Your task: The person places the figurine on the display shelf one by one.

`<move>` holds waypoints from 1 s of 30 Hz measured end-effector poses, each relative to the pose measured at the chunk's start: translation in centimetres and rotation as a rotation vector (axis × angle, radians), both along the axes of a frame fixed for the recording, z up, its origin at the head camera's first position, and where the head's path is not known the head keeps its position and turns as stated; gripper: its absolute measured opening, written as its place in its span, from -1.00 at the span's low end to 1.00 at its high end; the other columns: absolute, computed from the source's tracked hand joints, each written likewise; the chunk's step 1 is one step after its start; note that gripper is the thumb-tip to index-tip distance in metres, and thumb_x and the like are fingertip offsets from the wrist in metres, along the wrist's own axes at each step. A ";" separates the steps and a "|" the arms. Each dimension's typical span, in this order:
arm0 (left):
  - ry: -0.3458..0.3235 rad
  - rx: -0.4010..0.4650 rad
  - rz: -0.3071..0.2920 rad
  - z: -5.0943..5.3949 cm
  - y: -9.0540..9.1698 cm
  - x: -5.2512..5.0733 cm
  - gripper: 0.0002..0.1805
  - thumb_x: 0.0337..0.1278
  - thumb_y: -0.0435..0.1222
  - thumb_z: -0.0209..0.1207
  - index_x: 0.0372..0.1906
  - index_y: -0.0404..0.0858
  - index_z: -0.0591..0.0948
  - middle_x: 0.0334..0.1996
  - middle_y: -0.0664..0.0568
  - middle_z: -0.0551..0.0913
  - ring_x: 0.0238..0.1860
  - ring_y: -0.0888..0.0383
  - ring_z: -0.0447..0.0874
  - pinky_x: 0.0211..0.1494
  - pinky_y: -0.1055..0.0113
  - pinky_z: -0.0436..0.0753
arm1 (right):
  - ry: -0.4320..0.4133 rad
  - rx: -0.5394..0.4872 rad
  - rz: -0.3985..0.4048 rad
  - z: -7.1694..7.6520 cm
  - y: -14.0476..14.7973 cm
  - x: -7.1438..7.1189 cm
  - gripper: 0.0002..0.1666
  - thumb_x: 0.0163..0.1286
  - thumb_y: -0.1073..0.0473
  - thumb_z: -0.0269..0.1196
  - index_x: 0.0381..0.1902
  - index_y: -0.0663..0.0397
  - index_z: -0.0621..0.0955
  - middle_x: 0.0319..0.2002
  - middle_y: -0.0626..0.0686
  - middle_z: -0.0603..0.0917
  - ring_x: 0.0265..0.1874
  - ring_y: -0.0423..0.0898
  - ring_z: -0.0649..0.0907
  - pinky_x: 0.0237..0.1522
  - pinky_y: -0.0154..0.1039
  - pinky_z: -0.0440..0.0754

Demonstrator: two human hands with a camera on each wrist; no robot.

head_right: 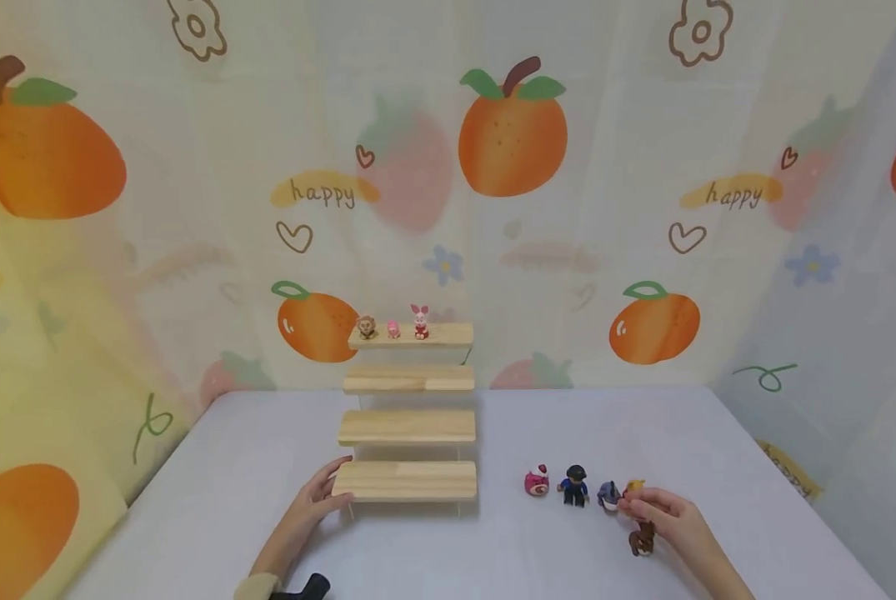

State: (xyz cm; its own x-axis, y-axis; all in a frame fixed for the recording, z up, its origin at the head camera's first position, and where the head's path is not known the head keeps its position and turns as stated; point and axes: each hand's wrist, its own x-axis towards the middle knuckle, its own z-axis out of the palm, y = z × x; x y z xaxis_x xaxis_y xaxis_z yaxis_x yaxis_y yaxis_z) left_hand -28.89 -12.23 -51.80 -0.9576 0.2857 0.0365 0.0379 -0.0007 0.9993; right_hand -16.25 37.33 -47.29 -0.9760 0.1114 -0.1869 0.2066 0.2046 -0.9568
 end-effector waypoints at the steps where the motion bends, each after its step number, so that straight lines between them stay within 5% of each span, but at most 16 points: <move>1: -0.003 -0.002 0.002 0.0 0.1 0.0 -0.24 -0.12 -0.31 0.31 0.25 -0.36 0.24 0.08 -0.29 0.41 -0.02 -0.03 0.49 0.05 0.16 0.42 | -0.019 -0.003 0.030 -0.1 0.3 0.1 -0.49 0.32 0.01 0.08 -0.05 0.41 0.46 -0.13 0.16 0.61 -0.19 -0.16 0.59 -0.17 -0.25 0.53; 7: -0.008 0.001 0.013 0.1 0.3 0.1 -0.20 -0.15 -0.28 0.33 0.25 -0.37 0.23 0.09 -0.28 0.40 0.01 -0.03 0.47 0.09 0.11 0.38 | -0.022 -0.060 0.232 -0.7 1.7 0.3 -0.56 0.38 0.10 0.00 0.01 0.40 0.44 -0.05 0.17 0.56 -0.13 -0.21 0.55 -0.11 -0.32 0.49; 15: 0.015 0.002 0.000 0.2 0.1 0.0 -0.23 -0.12 -0.30 0.31 0.24 -0.39 0.23 0.07 -0.30 0.41 0.00 -0.02 0.48 0.10 0.09 0.37 | -0.084 -0.116 0.271 -1.8 2.5 0.3 -0.45 0.35 0.10 0.04 0.13 0.44 0.33 0.06 0.20 0.47 -0.03 -0.13 0.49 -0.01 -0.15 0.45; 19: 0.007 0.010 -0.003 0.1 0.2 0.0 -0.22 -0.12 -0.28 0.31 0.25 -0.38 0.22 0.08 -0.29 0.41 0.01 -0.02 0.47 0.09 0.13 0.39 | -0.097 -0.176 0.296 -2.0 3.0 0.4 -0.46 0.35 0.14 0.04 0.17 0.40 0.30 0.11 0.17 0.43 -0.01 -0.18 0.47 0.00 -0.22 0.44; 25: -0.015 0.008 0.005 0.1 0.1 0.1 -0.22 -0.11 -0.28 0.31 0.25 -0.37 0.22 0.09 -0.29 0.40 0.02 -0.03 0.46 0.12 0.07 0.34 | -0.085 -0.283 0.425 -2.0 3.4 0.2 -0.63 0.39 0.25 -0.05 0.13 0.21 0.40 0.06 -0.01 0.45 -0.05 -0.28 0.43 -0.05 -0.33 0.41; 30: -0.018 0.000 0.011 0.3 0.1 0.2 -0.21 -0.12 -0.26 0.31 0.26 -0.37 0.22 0.09 -0.27 0.41 0.03 -0.02 0.45 0.14 0.03 0.31 | -0.086 -0.317 0.508 -2.1 3.5 -0.2 -0.63 0.38 0.32 -0.08 0.13 0.23 0.39 0.09 0.02 0.43 -0.03 -0.24 0.40 -0.06 -0.33 0.40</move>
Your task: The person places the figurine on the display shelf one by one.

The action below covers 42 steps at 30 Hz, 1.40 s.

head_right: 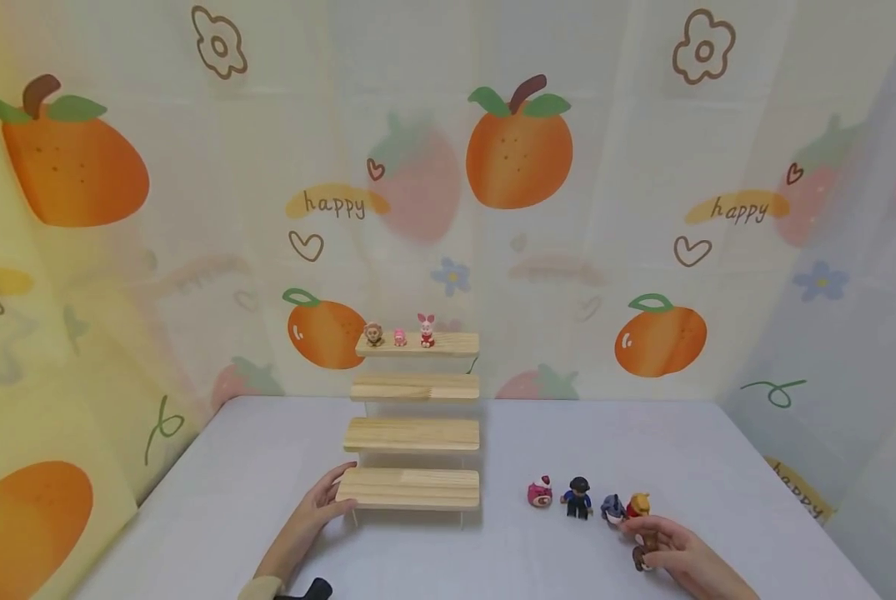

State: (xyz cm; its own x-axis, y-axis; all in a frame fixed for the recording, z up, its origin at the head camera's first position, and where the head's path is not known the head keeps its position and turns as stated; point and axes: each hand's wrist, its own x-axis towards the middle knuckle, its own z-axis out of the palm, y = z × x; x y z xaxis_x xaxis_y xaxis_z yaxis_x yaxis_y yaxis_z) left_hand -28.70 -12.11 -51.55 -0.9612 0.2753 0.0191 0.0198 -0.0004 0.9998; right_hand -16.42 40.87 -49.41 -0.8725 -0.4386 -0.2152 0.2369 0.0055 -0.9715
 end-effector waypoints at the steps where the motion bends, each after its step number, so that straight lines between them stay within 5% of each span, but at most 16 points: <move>1: 0.000 -0.002 0.001 0.0 0.0 0.0 -0.20 -0.12 -0.26 0.31 0.26 -0.36 0.22 0.09 -0.26 0.41 0.02 -0.01 0.46 0.14 0.04 0.31 | -0.006 -0.002 0.008 0.0 0.0 -0.1 -0.63 0.37 0.34 -0.07 0.12 0.25 0.39 0.10 0.04 0.43 -0.03 -0.23 0.40 -0.06 -0.32 0.41; 18: 0.018 0.006 -0.040 -0.1 -0.2 0.0 -0.22 -0.08 -0.26 0.29 0.27 -0.37 0.20 0.10 -0.28 0.39 0.05 -0.04 0.43 0.16 -0.01 0.25 | -0.006 -0.184 0.142 -0.3 -0.1 -0.3 -0.62 0.36 0.45 -0.15 0.07 0.25 0.46 0.08 -0.03 0.49 0.02 -0.26 0.46 0.00 -0.40 0.39; 28: 0.030 -0.004 -0.013 0.0 -0.1 0.1 -0.21 -0.12 -0.27 0.31 0.25 -0.39 0.21 0.08 -0.30 0.40 0.02 -0.04 0.46 0.13 0.03 0.32 | -0.036 -0.094 0.061 0.2 -0.2 -0.3 -0.68 0.35 0.38 -0.06 0.00 0.22 0.51 0.02 0.04 0.53 -0.05 -0.22 0.50 -0.05 -0.35 0.44; 42: 0.014 -0.006 -0.016 -0.2 -0.1 0.0 -0.20 -0.11 -0.24 0.31 0.26 -0.37 0.21 0.11 -0.28 0.38 0.06 -0.06 0.42 0.17 -0.05 0.22 | -0.009 -0.095 0.148 2.5 -0.3 -1.0 -0.62 0.38 0.39 -0.13 0.08 0.22 0.48 0.02 0.12 0.53 -0.06 -0.08 0.52 -0.07 -0.17 0.49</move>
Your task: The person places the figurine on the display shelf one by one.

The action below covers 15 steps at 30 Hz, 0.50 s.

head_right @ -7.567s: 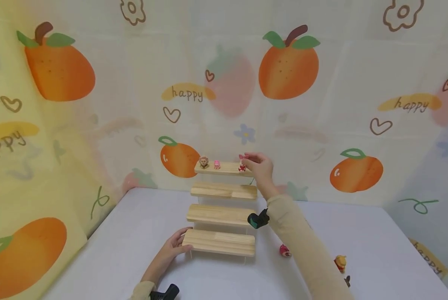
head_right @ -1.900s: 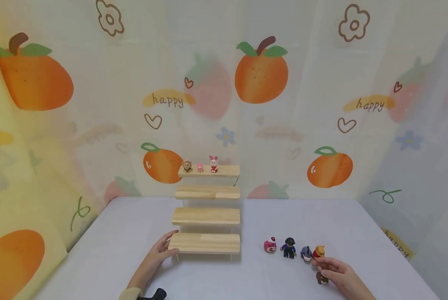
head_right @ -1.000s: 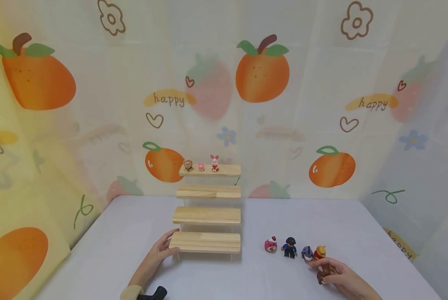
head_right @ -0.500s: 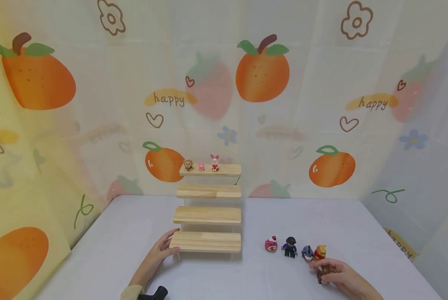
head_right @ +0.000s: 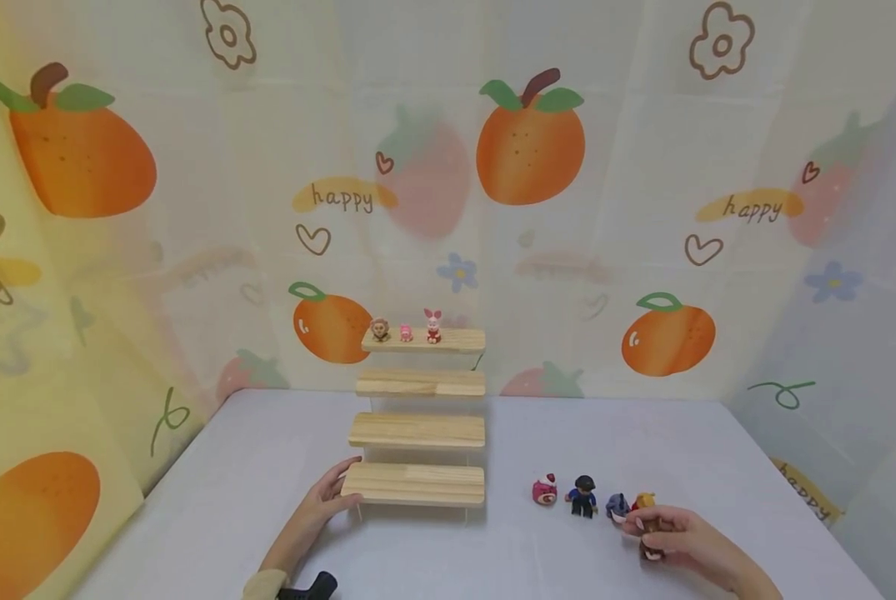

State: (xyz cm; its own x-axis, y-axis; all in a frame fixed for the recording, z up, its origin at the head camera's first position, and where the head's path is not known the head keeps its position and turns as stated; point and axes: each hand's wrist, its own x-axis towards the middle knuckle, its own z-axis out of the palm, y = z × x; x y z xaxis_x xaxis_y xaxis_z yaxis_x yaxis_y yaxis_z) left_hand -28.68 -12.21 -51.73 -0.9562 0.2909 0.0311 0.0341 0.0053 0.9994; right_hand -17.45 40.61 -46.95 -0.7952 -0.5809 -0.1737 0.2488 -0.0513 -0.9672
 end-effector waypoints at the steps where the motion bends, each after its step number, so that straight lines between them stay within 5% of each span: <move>1: -0.002 0.001 -0.001 0.0 0.0 0.0 -0.20 -0.11 -0.24 0.31 0.27 -0.36 0.21 0.12 -0.28 0.38 0.06 -0.06 0.42 0.17 -0.04 0.23 | 0.012 0.024 -0.008 0.3 -0.1 0.0 -0.63 0.38 0.38 -0.11 0.08 0.24 0.47 0.02 0.11 0.53 -0.06 -0.09 0.52 -0.07 -0.18 0.49; 9: -0.007 0.011 -0.028 0.0 0.2 0.3 -0.21 -0.08 -0.24 0.29 0.28 -0.37 0.19 0.12 -0.28 0.37 0.06 -0.05 0.42 0.17 -0.02 0.23 | 0.190 0.414 -0.205 2.3 -2.1 -0.2 -0.49 0.31 0.22 0.09 0.07 0.55 0.34 -0.07 0.27 0.54 -0.17 0.00 0.56 -0.20 -0.17 0.57; 15: -0.007 0.037 -0.046 0.1 -0.2 0.4 -0.22 -0.06 -0.27 0.28 0.28 -0.36 0.18 0.09 -0.28 0.40 0.05 -0.04 0.42 0.14 0.03 0.29 | 0.296 0.459 -0.272 3.6 -3.3 -1.0 -0.43 0.32 0.21 0.08 0.14 0.56 0.26 -0.03 0.26 0.54 -0.15 -0.13 0.58 -0.24 -0.16 0.58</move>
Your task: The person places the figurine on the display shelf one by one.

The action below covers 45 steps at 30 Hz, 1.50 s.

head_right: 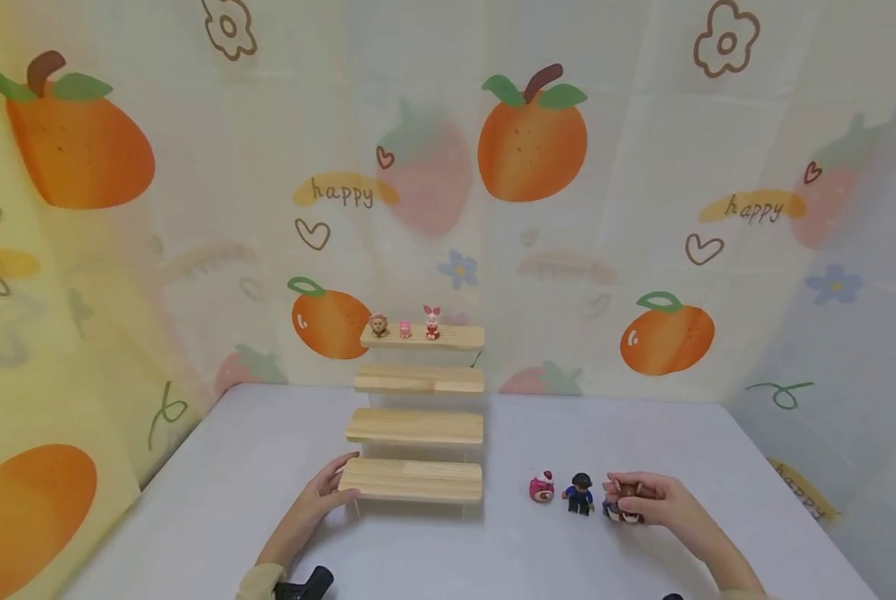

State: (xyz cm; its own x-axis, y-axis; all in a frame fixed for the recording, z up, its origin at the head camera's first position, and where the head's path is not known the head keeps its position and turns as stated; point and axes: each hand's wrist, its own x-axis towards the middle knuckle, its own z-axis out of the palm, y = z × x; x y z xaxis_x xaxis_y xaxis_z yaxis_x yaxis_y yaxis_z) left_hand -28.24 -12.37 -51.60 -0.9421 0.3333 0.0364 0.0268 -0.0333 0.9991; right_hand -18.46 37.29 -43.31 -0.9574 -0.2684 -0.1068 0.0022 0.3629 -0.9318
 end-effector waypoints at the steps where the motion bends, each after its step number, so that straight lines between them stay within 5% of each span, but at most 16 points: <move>1: 0.004 0.001 0.002 0.1 -0.1 -0.1 -0.22 -0.06 -0.27 0.28 0.28 -0.36 0.18 0.08 -0.27 0.40 0.05 -0.04 0.42 0.14 0.04 0.29 | 0.021 -0.001 -0.002 0.3 -0.2 -0.2 -0.43 0.33 0.21 0.07 0.14 0.56 0.25 -0.03 0.26 0.53 -0.15 -0.15 0.58 -0.23 -0.17 0.58; 9: 0.007 -0.001 0.001 0.1 -0.1 -0.2 -0.21 -0.06 -0.25 0.28 0.28 -0.38 0.17 0.08 -0.27 0.41 0.03 0.00 0.45 0.12 0.12 0.34 | 0.112 -0.154 -0.078 1.1 -2.3 -1.4 -0.59 0.33 0.23 0.08 0.01 0.42 0.31 -0.04 0.31 0.53 -0.14 -0.06 0.60 -0.20 -0.22 0.57; 13: 0.019 -0.002 -0.006 0.0 -0.4 -0.2 -0.23 -0.02 -0.28 0.25 0.28 -0.39 0.16 0.08 -0.27 0.41 0.04 0.01 0.44 0.13 0.14 0.33 | 0.145 -0.248 -0.175 -1.6 -1.6 -4.0 -0.62 0.30 0.13 0.13 -0.06 0.28 0.34 -0.03 0.37 0.50 -0.14 0.12 0.58 -0.23 -0.10 0.58; 16: 0.035 -0.004 0.004 0.0 -0.7 -0.3 -0.25 -0.02 -0.29 0.25 0.28 -0.38 0.18 0.07 -0.26 0.42 0.03 0.01 0.44 0.15 0.07 0.28 | 0.201 -0.352 -0.225 -4.6 -0.6 -6.7 -0.65 0.29 0.11 0.14 -0.05 0.18 0.41 -0.06 0.33 0.53 -0.17 0.11 0.60 -0.27 -0.07 0.58; 17: 0.039 -0.002 0.007 0.0 -0.8 -0.3 -0.25 -0.03 -0.30 0.25 0.28 -0.37 0.18 0.07 -0.25 0.43 0.03 0.01 0.44 0.16 0.04 0.26 | 0.213 -0.369 -0.243 -4.5 -0.9 -7.0 -0.65 0.30 0.11 0.13 -0.05 0.19 0.41 -0.08 0.31 0.55 -0.18 0.09 0.60 -0.27 -0.06 0.58; 24: 0.021 0.028 -0.020 -0.1 -0.9 -0.2 -0.22 -0.05 -0.31 0.27 0.28 -0.40 0.16 0.08 -0.28 0.40 0.03 0.01 0.44 0.13 0.14 0.31 | 0.265 -0.494 -0.181 2.3 -6.3 -3.7 -0.81 0.40 0.28 -0.05 -0.17 0.15 0.51 -0.27 0.01 0.66 -0.28 -0.09 0.64 -0.31 -0.18 0.60; 34: 0.008 -0.008 0.010 0.5 -0.5 -0.1 -0.19 -0.07 -0.24 0.29 0.28 -0.38 0.17 0.09 -0.28 0.40 0.05 -0.03 0.43 0.15 0.02 0.27 | 0.289 -0.521 -0.122 3.2 -7.4 -5.3 -0.71 0.43 0.26 -0.11 -0.06 0.34 0.47 -0.20 0.06 0.64 -0.20 -0.09 0.61 -0.24 -0.20 0.58; 45: 0.012 0.005 0.003 0.2 -0.2 0.1 -0.19 -0.06 -0.25 0.28 0.28 -0.41 0.17 0.08 -0.28 0.41 0.03 -0.02 0.44 0.11 0.11 0.35 | 0.300 -0.548 -0.089 4.0 -8.9 -6.7 -0.67 0.44 0.25 -0.12 -0.04 0.39 0.46 -0.21 0.03 0.63 -0.21 -0.11 0.61 -0.24 -0.24 0.58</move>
State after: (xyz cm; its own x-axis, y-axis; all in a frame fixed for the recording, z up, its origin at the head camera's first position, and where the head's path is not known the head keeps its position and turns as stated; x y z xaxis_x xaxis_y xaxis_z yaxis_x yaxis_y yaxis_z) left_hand -28.17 -12.53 -51.39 -0.9425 0.3306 0.0489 0.0384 -0.0382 0.9985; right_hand -25.17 28.36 -39.35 -0.9454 -0.1262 0.3006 -0.2802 -0.1570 -0.9470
